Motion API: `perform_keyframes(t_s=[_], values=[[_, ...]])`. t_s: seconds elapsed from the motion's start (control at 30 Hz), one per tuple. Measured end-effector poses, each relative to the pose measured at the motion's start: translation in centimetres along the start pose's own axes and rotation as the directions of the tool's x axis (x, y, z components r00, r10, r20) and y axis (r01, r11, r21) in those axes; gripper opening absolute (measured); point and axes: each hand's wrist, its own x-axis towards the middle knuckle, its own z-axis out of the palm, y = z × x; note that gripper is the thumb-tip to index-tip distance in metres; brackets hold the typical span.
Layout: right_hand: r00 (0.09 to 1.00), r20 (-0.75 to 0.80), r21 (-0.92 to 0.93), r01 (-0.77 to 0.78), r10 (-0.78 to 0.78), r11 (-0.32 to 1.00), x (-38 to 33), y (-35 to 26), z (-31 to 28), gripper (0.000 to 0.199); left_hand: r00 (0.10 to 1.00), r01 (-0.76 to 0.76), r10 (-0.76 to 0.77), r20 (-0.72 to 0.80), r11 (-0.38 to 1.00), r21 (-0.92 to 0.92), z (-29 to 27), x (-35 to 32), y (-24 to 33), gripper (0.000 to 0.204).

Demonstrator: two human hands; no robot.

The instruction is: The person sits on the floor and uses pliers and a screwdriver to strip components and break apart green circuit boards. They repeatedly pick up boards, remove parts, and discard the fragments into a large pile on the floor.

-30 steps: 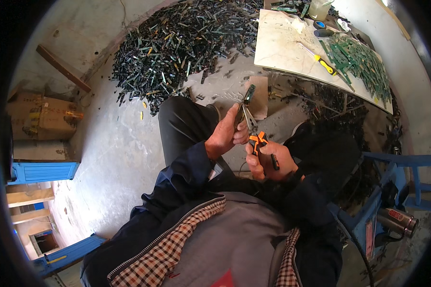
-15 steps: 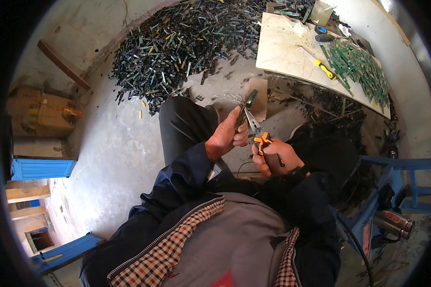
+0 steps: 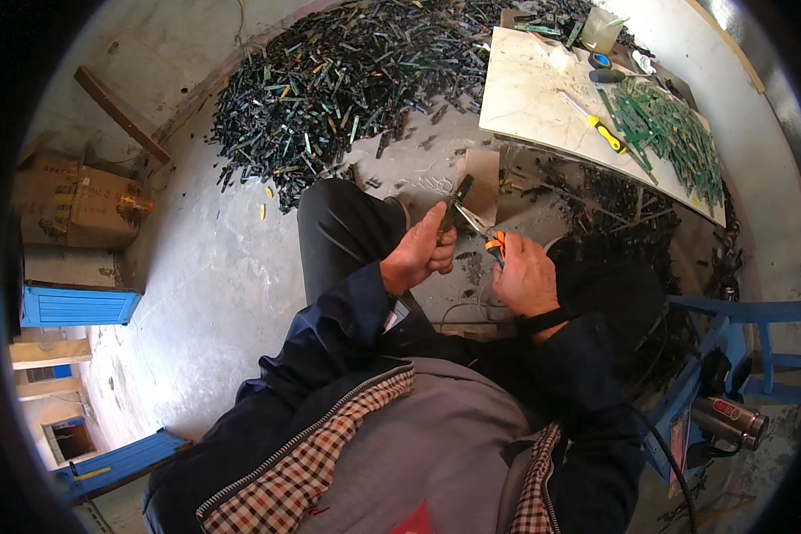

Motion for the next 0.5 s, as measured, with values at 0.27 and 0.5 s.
perform_keyframes(t_s=[0.27,0.5], values=[[0.982,0.187,0.351,-0.075,0.008,0.933,0.6,2.0,-1.6,0.019,0.982,-0.005,0.002,0.187,1.000,0.017,0.2,-0.9,0.8,0.051],[0.871,0.488,0.671,-0.329,-0.061,0.664,1.2,2.8,-2.6,0.015,0.968,0.024,-0.016,0.252,0.999,-0.027,0.5,-1.2,1.4,0.051]])
